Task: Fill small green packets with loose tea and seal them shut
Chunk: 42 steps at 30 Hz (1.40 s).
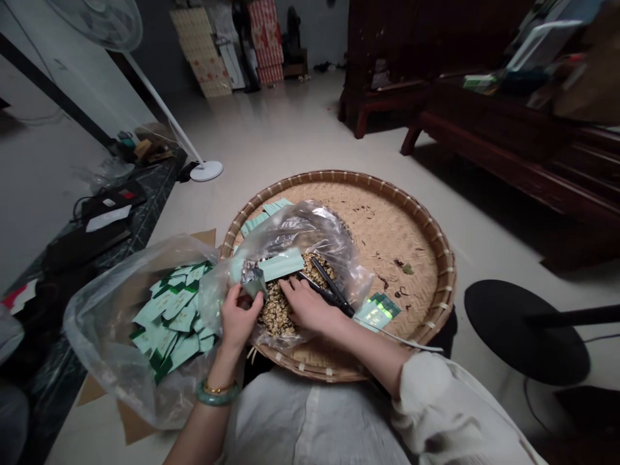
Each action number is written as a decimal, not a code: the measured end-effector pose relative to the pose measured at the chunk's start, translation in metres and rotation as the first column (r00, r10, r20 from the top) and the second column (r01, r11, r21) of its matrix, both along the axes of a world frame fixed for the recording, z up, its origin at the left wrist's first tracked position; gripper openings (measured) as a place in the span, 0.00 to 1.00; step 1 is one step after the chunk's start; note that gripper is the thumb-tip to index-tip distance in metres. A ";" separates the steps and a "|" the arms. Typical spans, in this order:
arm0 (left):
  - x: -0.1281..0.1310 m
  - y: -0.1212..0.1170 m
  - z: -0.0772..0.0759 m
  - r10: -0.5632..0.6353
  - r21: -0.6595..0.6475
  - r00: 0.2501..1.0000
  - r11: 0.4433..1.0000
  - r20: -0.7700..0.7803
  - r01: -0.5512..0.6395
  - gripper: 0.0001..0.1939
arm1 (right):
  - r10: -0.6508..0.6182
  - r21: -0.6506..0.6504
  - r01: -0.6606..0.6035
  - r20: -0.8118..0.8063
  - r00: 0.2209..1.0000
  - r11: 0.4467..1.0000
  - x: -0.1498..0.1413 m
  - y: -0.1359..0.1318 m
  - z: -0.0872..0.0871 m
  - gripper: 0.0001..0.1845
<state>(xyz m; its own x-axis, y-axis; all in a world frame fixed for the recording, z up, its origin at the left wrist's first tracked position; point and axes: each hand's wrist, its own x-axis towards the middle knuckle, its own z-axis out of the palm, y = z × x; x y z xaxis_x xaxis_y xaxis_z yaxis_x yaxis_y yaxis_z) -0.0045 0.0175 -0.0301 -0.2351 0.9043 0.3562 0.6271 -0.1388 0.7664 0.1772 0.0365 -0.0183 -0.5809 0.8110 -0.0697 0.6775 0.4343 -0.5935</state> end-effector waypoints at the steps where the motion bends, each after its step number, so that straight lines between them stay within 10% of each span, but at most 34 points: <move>1: -0.001 0.000 0.000 0.003 -0.016 0.999 1.000 0.041 -0.002 0.20 | -0.001 -0.004 0.001 0.025 1.000 1.000 -0.004 0.001 0.000 0.44; 29: -0.003 -0.002 0.002 -0.014 -0.115 0.966 0.992 0.257 0.045 0.23 | 0.034 0.051 -0.029 -0.117 0.993 0.998 -0.016 0.013 -0.004 0.12; 42: 0.009 -0.006 0.006 -0.199 0.059 0.975 0.977 -0.101 0.205 0.22 | -0.287 -0.240 0.189 -0.490 0.823 0.952 0.035 0.024 0.038 0.09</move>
<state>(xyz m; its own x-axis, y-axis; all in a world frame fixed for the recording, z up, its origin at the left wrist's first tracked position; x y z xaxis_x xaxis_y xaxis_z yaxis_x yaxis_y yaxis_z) 0.0048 0.0120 -0.0242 -0.0126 0.9023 0.4309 0.6494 -0.3204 0.6897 0.2124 0.0609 0.0194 -0.3623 0.9315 0.0315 0.3221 0.1569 -0.9336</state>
